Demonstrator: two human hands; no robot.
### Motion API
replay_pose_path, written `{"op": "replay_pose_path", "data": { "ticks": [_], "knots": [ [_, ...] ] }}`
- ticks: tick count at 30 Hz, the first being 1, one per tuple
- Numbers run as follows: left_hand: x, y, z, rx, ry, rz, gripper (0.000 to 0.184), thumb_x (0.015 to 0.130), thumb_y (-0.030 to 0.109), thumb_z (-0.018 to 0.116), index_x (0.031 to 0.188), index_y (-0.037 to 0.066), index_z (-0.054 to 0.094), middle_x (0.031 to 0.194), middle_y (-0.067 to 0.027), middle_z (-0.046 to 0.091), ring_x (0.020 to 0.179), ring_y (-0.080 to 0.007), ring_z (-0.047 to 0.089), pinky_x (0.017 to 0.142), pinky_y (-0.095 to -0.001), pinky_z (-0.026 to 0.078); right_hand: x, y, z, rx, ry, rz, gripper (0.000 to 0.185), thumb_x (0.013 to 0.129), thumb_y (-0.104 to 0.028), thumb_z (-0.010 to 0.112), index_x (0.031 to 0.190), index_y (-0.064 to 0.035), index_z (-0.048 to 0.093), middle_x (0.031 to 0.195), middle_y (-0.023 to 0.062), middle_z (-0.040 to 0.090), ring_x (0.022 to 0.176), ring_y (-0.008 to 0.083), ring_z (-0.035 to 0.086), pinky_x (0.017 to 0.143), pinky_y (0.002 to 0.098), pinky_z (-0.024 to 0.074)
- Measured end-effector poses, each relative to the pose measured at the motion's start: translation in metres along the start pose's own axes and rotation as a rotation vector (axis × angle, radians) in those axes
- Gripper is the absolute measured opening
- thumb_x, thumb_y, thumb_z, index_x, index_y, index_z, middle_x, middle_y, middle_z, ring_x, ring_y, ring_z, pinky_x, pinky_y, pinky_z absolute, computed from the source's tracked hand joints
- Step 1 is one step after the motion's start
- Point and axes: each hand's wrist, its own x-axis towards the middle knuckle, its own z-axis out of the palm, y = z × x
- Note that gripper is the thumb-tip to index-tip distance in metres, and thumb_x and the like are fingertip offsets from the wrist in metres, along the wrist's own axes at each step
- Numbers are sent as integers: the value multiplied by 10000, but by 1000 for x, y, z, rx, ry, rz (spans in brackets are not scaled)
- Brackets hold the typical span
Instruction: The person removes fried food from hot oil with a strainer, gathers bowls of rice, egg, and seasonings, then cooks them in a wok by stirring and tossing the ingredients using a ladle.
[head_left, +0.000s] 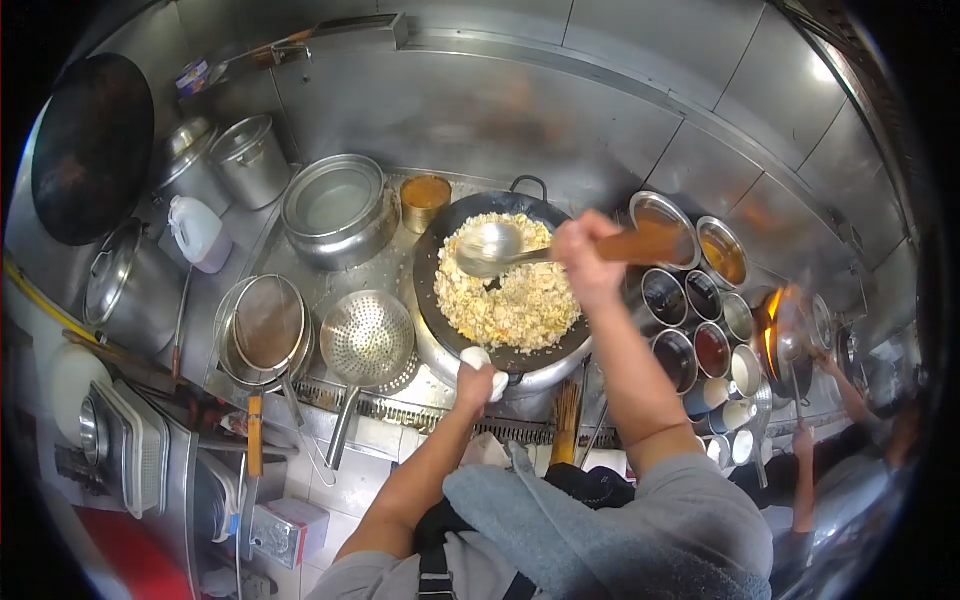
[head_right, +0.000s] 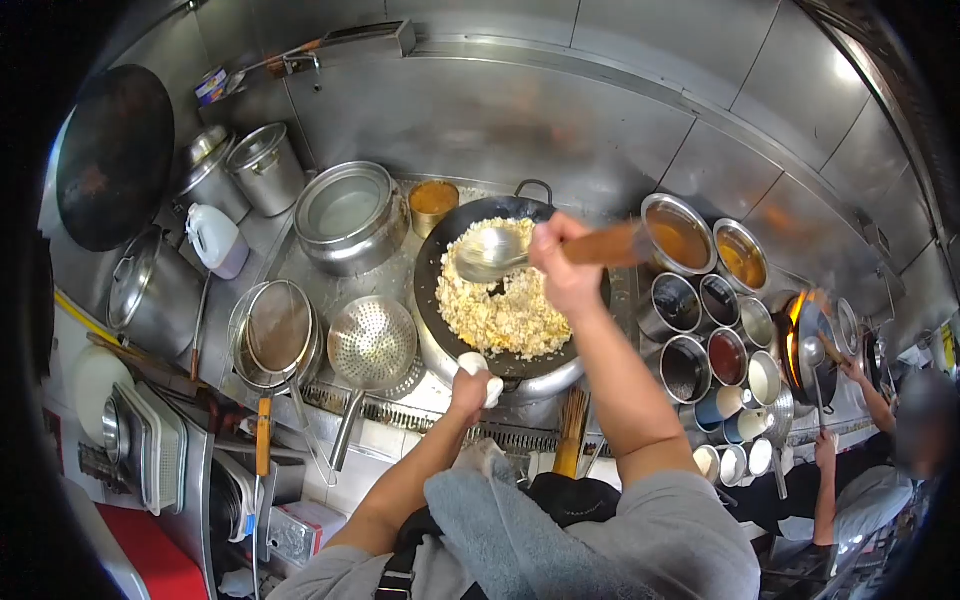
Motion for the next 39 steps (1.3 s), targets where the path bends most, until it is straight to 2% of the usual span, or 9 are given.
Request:
{"op": "replay_pose_path", "data": {
  "ticks": [4, 8, 12, 18, 22, 26, 29, 34, 39],
  "knots": [
    [7, -13, 2, -24, 46, 78, 223, 796, 74, 546, 986, -40, 564, 801, -119, 602, 647, -206, 596, 517, -347, 472, 43, 48, -19, -290, 121, 340, 316, 917, -223, 642, 690, -97, 463, 534, -36, 441, 458, 68, 420, 417, 250, 335],
    [-9, 10, 2, -54, -33, 48, 254, 802, 85, 548, 1018, -48, 552, 816, -122, 610, 664, -207, 600, 549, -357, 480, 51, -50, 4, -53, 9, 131, 282, 909, -180, 630, 717, -109, 436, 536, -31, 417, 465, 61, 381, 428, 240, 291],
    [-7, 8, 0, -26, -56, 1, 290, 808, 81, 537, 1075, -31, 548, 870, -129, 621, 698, -211, 605, 591, -357, 492, -8, 96, -14, 1, 304, 100, 300, 911, -167, 645, 696, -98, 448, 541, -22, 448, 470, 72, 414, 444, 238, 325],
    [1, -2, -1, 50, 3, 27, 335, 807, 97, 548, 1111, -46, 553, 914, -141, 627, 801, -222, 617, 664, -362, 507, 14, -4, 18, -87, -12, 98, 316, 922, -209, 626, 687, -86, 454, 532, -23, 450, 457, 81, 406, 426, 252, 314],
    [6, -13, -8, 242, 63, 105, 370, 821, 169, 611, 1114, -53, 568, 970, -160, 649, 843, -242, 623, 714, -370, 506, 4, 82, -12, -144, 152, 238, 351, 906, -271, 664, 676, -97, 464, 542, -25, 459, 467, 83, 425, 429, 262, 334],
    [21, -22, -10, 154, 58, 138, 330, 849, 202, 622, 1073, -38, 584, 900, -139, 651, 751, -226, 632, 633, -375, 510, 64, -27, 8, -276, 284, 140, 324, 916, -237, 650, 674, -84, 498, 554, -28, 479, 474, 89, 456, 435, 270, 379],
    [-8, 25, -15, -246, -253, -366, 213, 869, 183, 611, 951, -12, 590, 759, -85, 626, 553, -190, 605, 415, -355, 440, 33, 50, -32, -49, 355, -167, 307, 901, -180, 663, 676, -83, 479, 555, -23, 481, 456, 89, 441, 421, 260, 379],
    [-4, 22, -17, -110, -243, -256, 211, 804, 123, 620, 890, -70, 620, 757, -119, 642, 573, -225, 633, 434, -380, 488, 90, 21, -3, -205, 273, 348, 234, 919, -175, 633, 780, -110, 456, 543, -46, 391, 410, 76, 346, 391, 237, 312],
    [15, -6, -12, -80, -152, -143, 219, 816, 115, 595, 944, -61, 569, 728, -134, 624, 563, -223, 613, 446, -374, 480, 22, 106, -24, -207, 379, -120, 191, 924, -143, 620, 822, -68, 477, 543, -23, 416, 418, 99, 400, 406, 258, 365]
  ]
}}
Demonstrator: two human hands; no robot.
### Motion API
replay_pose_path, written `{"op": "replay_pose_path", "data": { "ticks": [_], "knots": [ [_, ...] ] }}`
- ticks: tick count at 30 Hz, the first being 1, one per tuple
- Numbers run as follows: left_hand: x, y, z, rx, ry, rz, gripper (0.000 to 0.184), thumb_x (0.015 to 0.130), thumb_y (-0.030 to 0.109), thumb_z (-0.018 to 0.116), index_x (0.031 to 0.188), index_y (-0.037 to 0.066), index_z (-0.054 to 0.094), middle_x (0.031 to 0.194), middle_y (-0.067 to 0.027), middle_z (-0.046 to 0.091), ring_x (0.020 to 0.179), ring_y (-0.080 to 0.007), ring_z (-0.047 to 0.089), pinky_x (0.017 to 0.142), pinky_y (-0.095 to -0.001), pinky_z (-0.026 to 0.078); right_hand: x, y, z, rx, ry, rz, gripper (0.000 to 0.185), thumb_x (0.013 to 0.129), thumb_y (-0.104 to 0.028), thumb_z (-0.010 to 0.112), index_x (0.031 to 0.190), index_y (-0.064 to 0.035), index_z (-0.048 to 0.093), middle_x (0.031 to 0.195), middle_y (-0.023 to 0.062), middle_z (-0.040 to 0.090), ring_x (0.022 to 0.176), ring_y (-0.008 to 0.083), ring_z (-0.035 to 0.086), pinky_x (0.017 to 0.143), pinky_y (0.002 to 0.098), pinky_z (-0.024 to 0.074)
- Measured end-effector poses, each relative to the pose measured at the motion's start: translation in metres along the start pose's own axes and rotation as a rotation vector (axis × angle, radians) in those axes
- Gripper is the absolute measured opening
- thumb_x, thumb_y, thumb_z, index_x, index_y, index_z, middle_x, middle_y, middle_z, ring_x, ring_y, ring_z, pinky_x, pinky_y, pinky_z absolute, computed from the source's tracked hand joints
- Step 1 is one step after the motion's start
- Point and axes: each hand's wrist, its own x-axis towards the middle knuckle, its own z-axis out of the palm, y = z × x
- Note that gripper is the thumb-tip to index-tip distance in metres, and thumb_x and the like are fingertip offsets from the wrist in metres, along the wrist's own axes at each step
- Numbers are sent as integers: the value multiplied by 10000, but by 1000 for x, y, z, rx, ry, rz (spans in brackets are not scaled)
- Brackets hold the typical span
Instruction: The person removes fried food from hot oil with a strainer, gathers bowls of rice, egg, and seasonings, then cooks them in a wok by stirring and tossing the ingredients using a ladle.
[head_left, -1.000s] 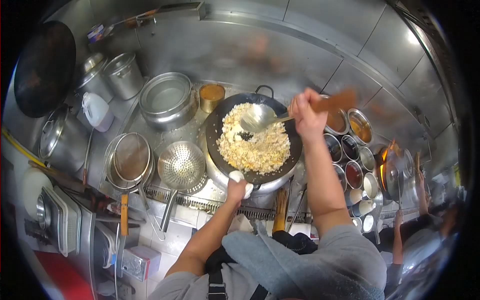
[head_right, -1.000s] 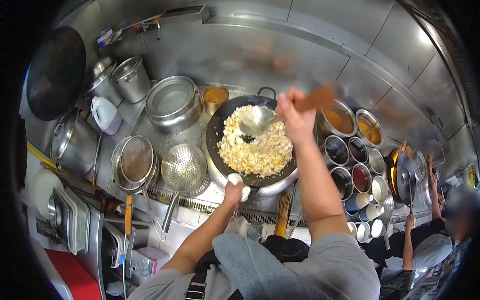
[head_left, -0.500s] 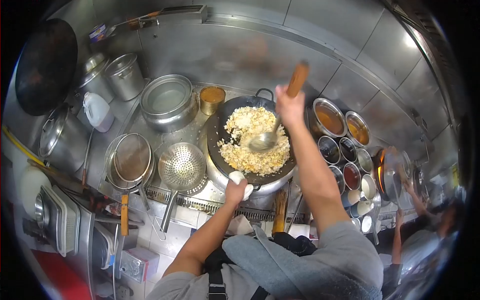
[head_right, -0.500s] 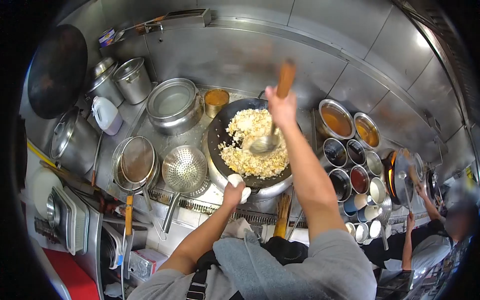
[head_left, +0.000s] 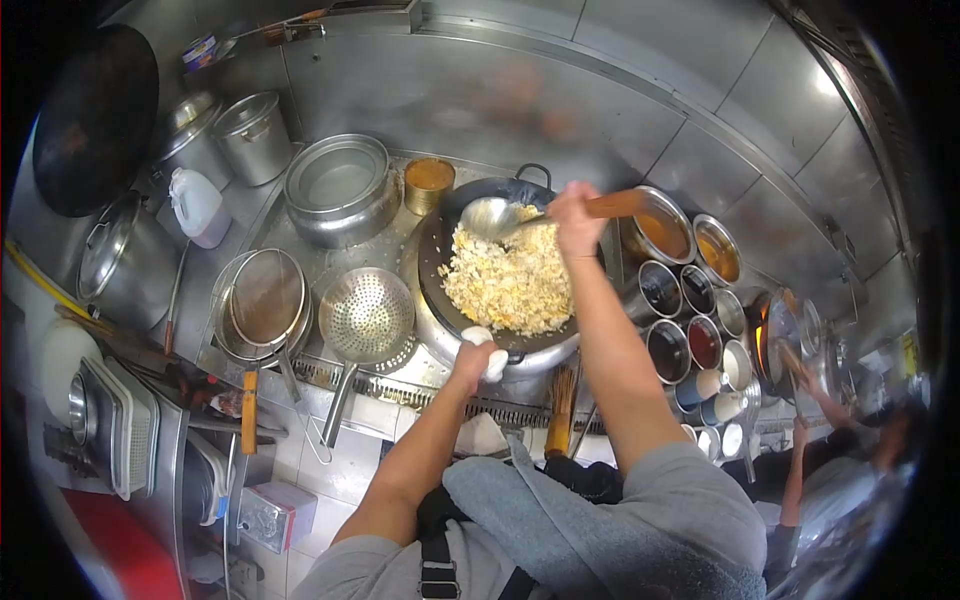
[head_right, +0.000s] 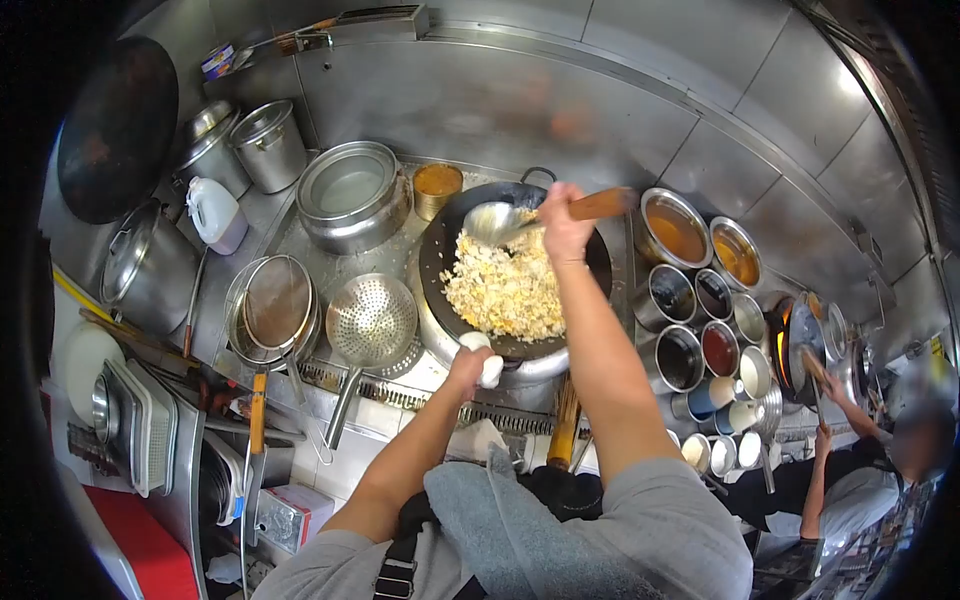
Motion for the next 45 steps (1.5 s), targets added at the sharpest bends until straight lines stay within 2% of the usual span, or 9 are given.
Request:
{"op": "replay_pose_path", "data": {
  "ticks": [9, 13, 15, 17, 23, 28, 35, 39, 45],
  "knots": [
    [-178, 75, 0, -16, 61, -11, 182, 871, 116, 544, 977, -31, 561, 795, -124, 612, 678, -229, 630, 559, -417, 520, 87, -314, -30, 299, -277, 111, 302, 941, -195, 601, 694, -132, 438, 556, -60, 362, 422, 67, 327, 399, 234, 293],
    [-99, 62, 1, -243, -134, -161, 91, 874, 125, 550, 904, 39, 548, 745, -75, 577, 562, -218, 577, 471, -393, 474, 39, -178, -15, -379, 102, 419, 183, 938, -153, 590, 787, -97, 503, 531, -72, 363, 400, 78, 351, 370, 250, 278],
    [-77, 14, -21, -188, -133, 20, 178, 890, 118, 536, 985, -33, 546, 846, -125, 607, 672, -236, 631, 497, -389, 501, -4, -117, 1, -10, 102, 481, 233, 922, -183, 632, 792, -115, 452, 520, -33, 385, 403, 104, 385, 369, 270, 307],
    [-76, -46, -65, 241, 11, 92, 254, 883, 78, 551, 1114, -21, 515, 871, -131, 613, 779, -249, 650, 582, -382, 535, 18, -139, -3, 111, 26, 373, 270, 913, -213, 657, 793, -114, 436, 518, -12, 406, 400, 122, 404, 385, 283, 348],
    [-171, 55, -36, -283, -123, -170, 161, 931, 197, 551, 1037, 75, 557, 813, -80, 617, 676, -216, 626, 547, -376, 513, 53, -295, 6, 78, -84, 108, 276, 904, -251, 673, 841, -94, 454, 595, -37, 429, 460, 68, 400, 430, 233, 360],
    [-77, 16, -22, -158, -175, -36, 197, 873, 132, 545, 1047, 39, 535, 817, -89, 614, 662, -215, 613, 539, -386, 493, -10, -112, 24, -204, 55, 169, 312, 889, -283, 694, 781, -106, 460, 537, -38, 423, 401, 82, 397, 367, 259, 321],
    [-190, 28, -59, -276, -76, -24, 263, 845, 45, 563, 1104, 5, 541, 960, -100, 601, 836, -209, 627, 696, -348, 528, 101, -254, 25, -49, -14, 269, 350, 905, -308, 672, 692, -108, 479, 535, -17, 464, 414, 94, 439, 378, 261, 343],
    [-107, 75, -7, -140, -120, -122, 194, 817, 98, 580, 909, -72, 566, 775, -147, 615, 619, -234, 615, 493, -381, 473, 36, -189, 35, -262, 131, 291, 317, 901, -262, 676, 719, -100, 473, 528, -28, 442, 393, 93, 411, 360, 259, 317],
    [-146, -16, -42, -154, -74, 181, 409, 833, 8, 526, 1232, -57, 471, 1124, -180, 613, 947, -261, 643, 759, -393, 537, 51, -136, 14, 47, 36, 257, 272, 910, -218, 659, 806, -84, 446, 543, -8, 421, 405, 96, 394, 375, 265, 320]
  ]
}}
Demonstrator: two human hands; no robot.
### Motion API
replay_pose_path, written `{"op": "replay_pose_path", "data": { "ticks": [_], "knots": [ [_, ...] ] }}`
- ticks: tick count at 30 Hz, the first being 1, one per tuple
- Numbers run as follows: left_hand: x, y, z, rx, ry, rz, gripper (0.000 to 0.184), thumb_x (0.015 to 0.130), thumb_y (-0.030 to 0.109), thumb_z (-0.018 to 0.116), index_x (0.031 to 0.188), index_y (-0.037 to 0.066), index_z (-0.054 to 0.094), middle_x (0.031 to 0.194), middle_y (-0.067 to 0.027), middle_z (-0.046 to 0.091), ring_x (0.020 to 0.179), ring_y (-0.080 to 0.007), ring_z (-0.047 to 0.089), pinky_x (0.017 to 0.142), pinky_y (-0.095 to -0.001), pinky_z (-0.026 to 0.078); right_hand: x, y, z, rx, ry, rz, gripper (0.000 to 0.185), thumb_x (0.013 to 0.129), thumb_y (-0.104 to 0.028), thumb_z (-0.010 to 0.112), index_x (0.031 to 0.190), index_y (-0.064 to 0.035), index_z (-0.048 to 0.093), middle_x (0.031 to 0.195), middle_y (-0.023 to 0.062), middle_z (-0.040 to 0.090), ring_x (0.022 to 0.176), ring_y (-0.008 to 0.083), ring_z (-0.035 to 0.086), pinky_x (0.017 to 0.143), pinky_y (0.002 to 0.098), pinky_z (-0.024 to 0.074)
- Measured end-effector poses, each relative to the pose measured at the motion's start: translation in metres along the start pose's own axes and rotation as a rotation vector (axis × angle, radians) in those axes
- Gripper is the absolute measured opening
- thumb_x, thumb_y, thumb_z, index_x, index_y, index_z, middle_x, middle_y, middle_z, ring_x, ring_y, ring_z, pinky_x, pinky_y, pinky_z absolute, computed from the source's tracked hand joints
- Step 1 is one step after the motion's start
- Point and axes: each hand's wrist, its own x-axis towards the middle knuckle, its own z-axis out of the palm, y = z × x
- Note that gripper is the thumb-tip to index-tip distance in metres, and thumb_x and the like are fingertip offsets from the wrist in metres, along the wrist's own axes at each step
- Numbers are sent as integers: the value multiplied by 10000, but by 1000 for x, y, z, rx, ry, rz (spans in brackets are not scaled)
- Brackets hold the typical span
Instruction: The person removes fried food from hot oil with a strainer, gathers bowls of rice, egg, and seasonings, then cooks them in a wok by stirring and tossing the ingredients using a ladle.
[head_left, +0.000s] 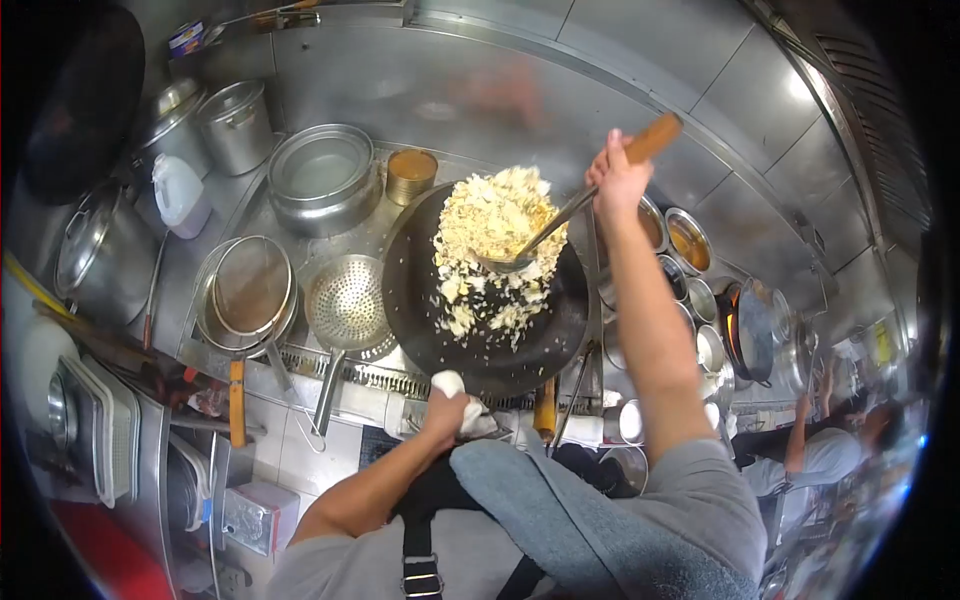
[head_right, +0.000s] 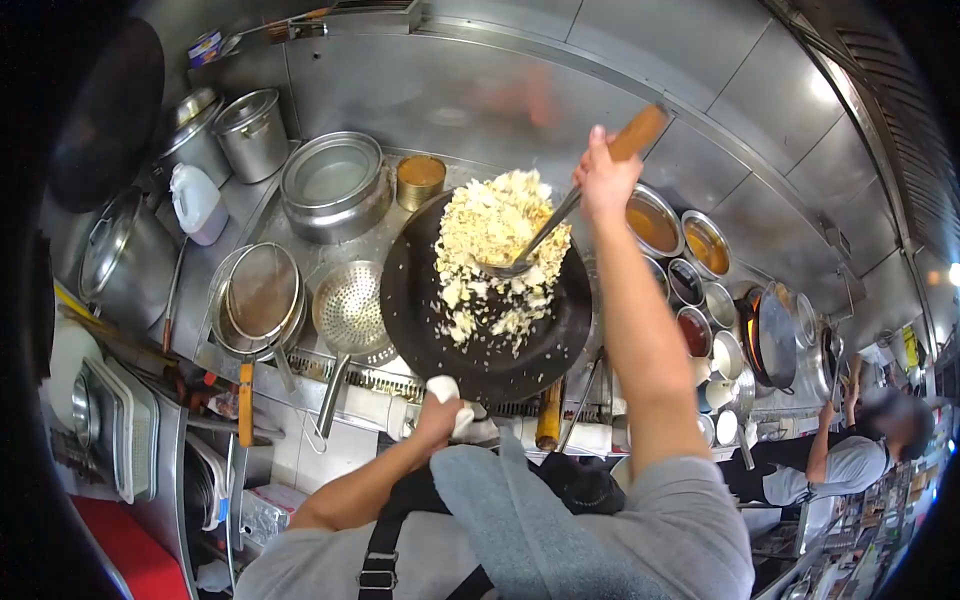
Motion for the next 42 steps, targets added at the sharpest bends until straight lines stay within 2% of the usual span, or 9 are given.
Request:
{"op": "replay_pose_path", "data": {
  "ticks": [4, 8, 12, 17, 24, 30, 33, 37, 42],
  "knots": [
    [67, 1, 35, -41, 143, -117, 212, 844, 45, 525, 1050, -2, 539, 882, -119, 624, 689, -226, 632, 534, -375, 515, 50, -16, 12, -112, -84, 262, 309, 924, -291, 640, 771, -95, 456, 547, -9, 413, 420, 91, 380, 395, 276, 316],
    [130, 1, 35, 80, 53, -236, 168, 901, 155, 537, 988, 13, 560, 780, -92, 622, 620, -192, 611, 471, -359, 471, 13, -80, 19, -155, -137, -140, 352, 914, -332, 655, 716, -95, 486, 532, -34, 419, 402, 72, 366, 391, 242, 301],
    [58, 42, 15, 7, -49, -381, 444, 954, 435, 556, 1134, 29, 568, 868, -69, 651, 683, -167, 625, 563, -332, 496, -13, 85, -1, -302, 50, 62, 291, 889, -286, 685, 767, -71, 530, 553, -9, 487, 450, 106, 479, 415, 286, 387],
    [-39, 45, -80, -62, -56, -132, 489, 875, 96, 669, 1310, 35, 454, 1146, -88, 585, 1006, -182, 585, 849, -339, 507, 32, -6, 40, -127, -315, 136, 279, 928, -246, 637, 754, -99, 476, 526, -39, 413, 412, 76, 389, 384, 247, 335],
    [-117, 72, -179, 182, 285, 20, 419, 805, 134, 718, 1153, 7, 523, 936, -77, 621, 734, -171, 613, 620, -320, 520, -10, 111, -5, -350, -293, -41, 367, 868, -359, 691, 698, -67, 549, 573, 43, 561, 551, 148, 558, 517, 325, 460],
    [-130, 129, -158, 237, 159, 10, 360, 841, 140, 652, 1154, -20, 570, 878, -78, 644, 720, -153, 612, 643, -282, 505, -6, -37, 23, -158, -383, -128, 258, 912, -254, 649, 737, -114, 521, 533, -50, 445, 428, 71, 405, 400, 250, 298],
    [-127, 121, -174, 338, 93, -77, 382, 840, 170, 671, 1162, -14, 578, 912, -78, 657, 743, -134, 606, 645, -275, 490, -38, 103, -6, -157, -47, -241, 194, 914, -208, 633, 792, -113, 515, 553, -35, 462, 430, 98, 442, 409, 250, 369],
    [-145, 131, -165, 523, -40, -138, 406, 822, 200, 703, 1148, -11, 582, 904, -60, 655, 766, -139, 608, 665, -285, 491, 20, 50, 16, -509, -158, 116, 376, 879, -308, 692, 630, -85, 519, 539, -23, 501, 453, 91, 461, 417, 299, 358],
    [-149, 110, -192, 479, 39, -142, 399, 785, 155, 738, 1117, -2, 583, 904, -48, 642, 797, -149, 608, 717, -305, 506, -14, 45, -9, 117, -134, -310, 238, 927, -140, 605, 749, -117, 448, 525, -46, 394, 420, 67, 372, 407, 244, 325]
  ]
}}
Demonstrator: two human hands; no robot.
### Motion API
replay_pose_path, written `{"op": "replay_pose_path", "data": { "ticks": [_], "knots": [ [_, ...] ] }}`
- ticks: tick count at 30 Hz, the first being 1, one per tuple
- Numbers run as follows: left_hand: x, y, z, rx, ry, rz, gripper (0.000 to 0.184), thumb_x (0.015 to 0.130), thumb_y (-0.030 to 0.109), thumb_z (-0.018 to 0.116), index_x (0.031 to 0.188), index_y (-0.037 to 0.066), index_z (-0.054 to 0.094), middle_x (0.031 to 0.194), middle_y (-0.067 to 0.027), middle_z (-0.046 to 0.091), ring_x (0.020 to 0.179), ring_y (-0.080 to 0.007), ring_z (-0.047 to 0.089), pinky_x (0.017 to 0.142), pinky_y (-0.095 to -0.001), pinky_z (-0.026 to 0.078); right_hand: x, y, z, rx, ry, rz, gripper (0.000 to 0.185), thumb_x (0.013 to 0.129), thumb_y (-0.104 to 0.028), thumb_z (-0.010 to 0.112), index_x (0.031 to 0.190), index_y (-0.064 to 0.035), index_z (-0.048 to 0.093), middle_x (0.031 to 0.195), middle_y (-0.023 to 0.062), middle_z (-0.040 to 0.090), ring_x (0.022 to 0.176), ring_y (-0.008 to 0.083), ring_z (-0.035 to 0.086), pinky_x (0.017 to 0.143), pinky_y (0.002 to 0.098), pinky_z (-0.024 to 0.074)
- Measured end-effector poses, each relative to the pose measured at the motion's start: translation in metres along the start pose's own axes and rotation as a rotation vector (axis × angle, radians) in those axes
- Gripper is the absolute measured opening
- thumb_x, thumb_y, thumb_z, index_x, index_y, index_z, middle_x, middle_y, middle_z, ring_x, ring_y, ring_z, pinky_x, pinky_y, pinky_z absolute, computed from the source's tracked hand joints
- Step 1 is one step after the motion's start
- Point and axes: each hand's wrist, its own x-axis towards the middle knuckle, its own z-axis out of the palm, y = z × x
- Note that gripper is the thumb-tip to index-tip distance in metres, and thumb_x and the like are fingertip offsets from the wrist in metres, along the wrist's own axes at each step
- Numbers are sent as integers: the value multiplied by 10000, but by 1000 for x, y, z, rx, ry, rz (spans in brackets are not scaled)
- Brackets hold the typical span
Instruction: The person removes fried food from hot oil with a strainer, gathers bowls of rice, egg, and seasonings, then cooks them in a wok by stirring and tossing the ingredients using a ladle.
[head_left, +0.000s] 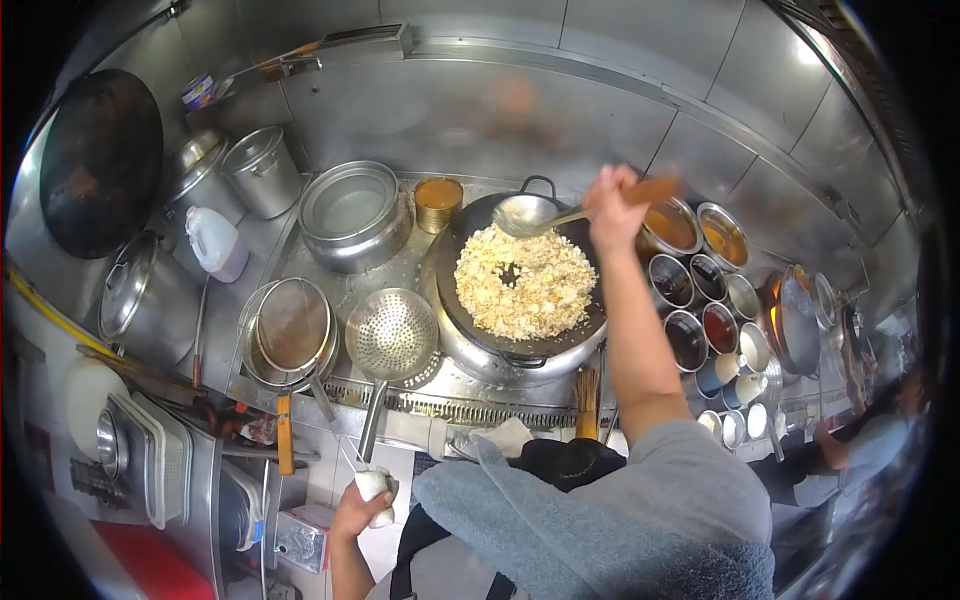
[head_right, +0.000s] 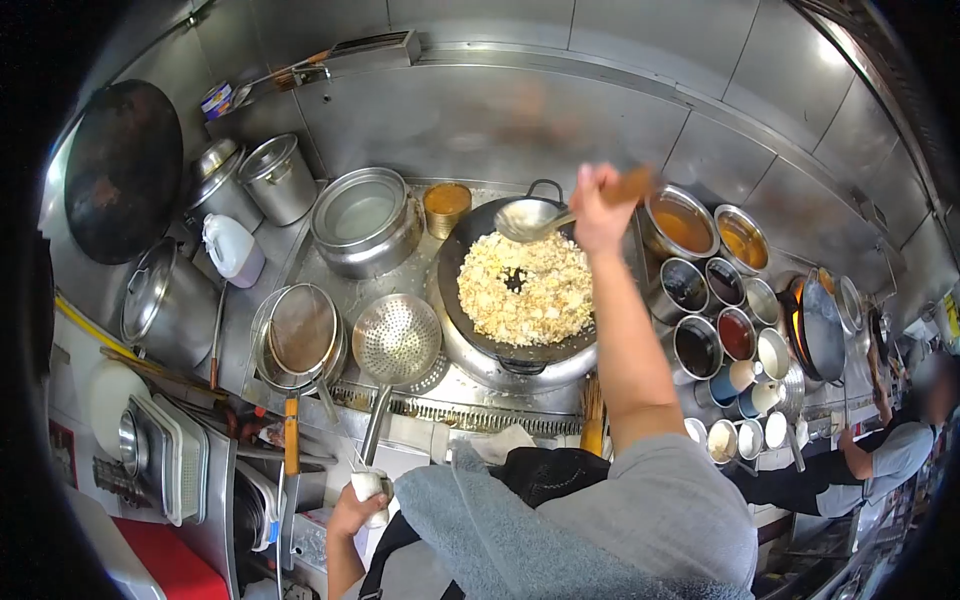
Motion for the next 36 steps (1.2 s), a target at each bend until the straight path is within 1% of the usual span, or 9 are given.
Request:
{"op": "replay_pose_path", "data": {
  "ticks": [3, 10, 12, 16, 21, 26, 30, 32, 36],
  "knots": [
    [0, 17, 1, 82, -69, 23, 473, 754, 107, 764, 1163, 0, 551, 990, -55, 631, 876, -151, 598, 786, -315, 502, -18, 60, -2, -67, 52, 372, 293, 888, -169, 678, 692, -102, 471, 525, -33, 444, 429, 79, 453, 392, 236, 333],
    [0, 20, -7, 35, -13, 75, 585, 721, 37, 771, 1250, 16, 522, 1063, -56, 623, 945, -147, 585, 832, -308, 494, -30, 6, 10, 91, -83, 56, 284, 879, -188, 685, 722, -109, 462, 542, -33, 452, 448, 76, 419, 421, 255, 356],
    [9, 26, -3, -35, -9, 93, 539, 733, 21, 751, 1227, 14, 539, 1037, -49, 634, 926, -139, 593, 814, -307, 501, -74, 59, -6, 34, -178, 382, 292, 875, -203, 686, 719, -97, 463, 556, -29, 469, 479, 82, 445, 455, 250, 371],
    [24, 40, 14, 45, -46, 88, 434, 787, 22, 699, 1195, 11, 553, 956, -51, 636, 872, -133, 603, 762, -297, 506, -7, -46, 35, -433, -247, 350, 346, 874, -260, 696, 690, -105, 447, 567, -49, 448, 463, 70, 431, 426, 232, 341],
    [71, 25, 44, -2, 36, 214, 307, 907, 173, 590, 1163, 7, 562, 888, -43, 624, 772, -130, 585, 681, -284, 477, -65, -11, 41, -126, -14, 433, 264, 831, -155, 740, 744, -89, 499, 570, -33, 478, 464, 82, 466, 428, 249, 368],
    [120, 22, 82, -10, 45, 194, 281, 943, 256, 574, 1095, 20, 579, 944, -42, 628, 815, -134, 591, 681, -293, 474, 12, -43, 11, -580, -40, 428, 362, 900, -308, 650, 687, -30, 555, 558, 12, 513, 513, 126, 469, 517, 342, 410],
    [144, 39, 125, -411, -73, -22, 464, 967, 360, 544, 1245, -12, 529, 1053, -90, 626, 886, -171, 612, 743, -314, 506, -31, -41, 1, -656, 11, 487, 359, 878, -303, 692, 676, -45, 545, 584, 11, 530, 510, 92, 466, 486, 290, 388],
    [168, 38, 149, -475, -139, -135, 538, 963, 431, 528, 1262, -16, 510, 1059, -96, 627, 882, -192, 627, 719, -362, 515, -45, 26, -29, -39, -71, 462, 290, 877, -263, 706, 792, -64, 513, 563, -1, 490, 483, 108, 482, 443, 278, 388],
    [201, 37, 182, -450, -224, -192, 598, 955, 565, 445, 1246, 46, 505, 1031, -74, 629, 824, -231, 642, 707, -449, 518, 13, -62, -20, -238, 105, 430, 329, 901, -271, 680, 710, -71, 502, 519, -22, 450, 408, 97, 398, 389, 280, 340]
  ]
}}
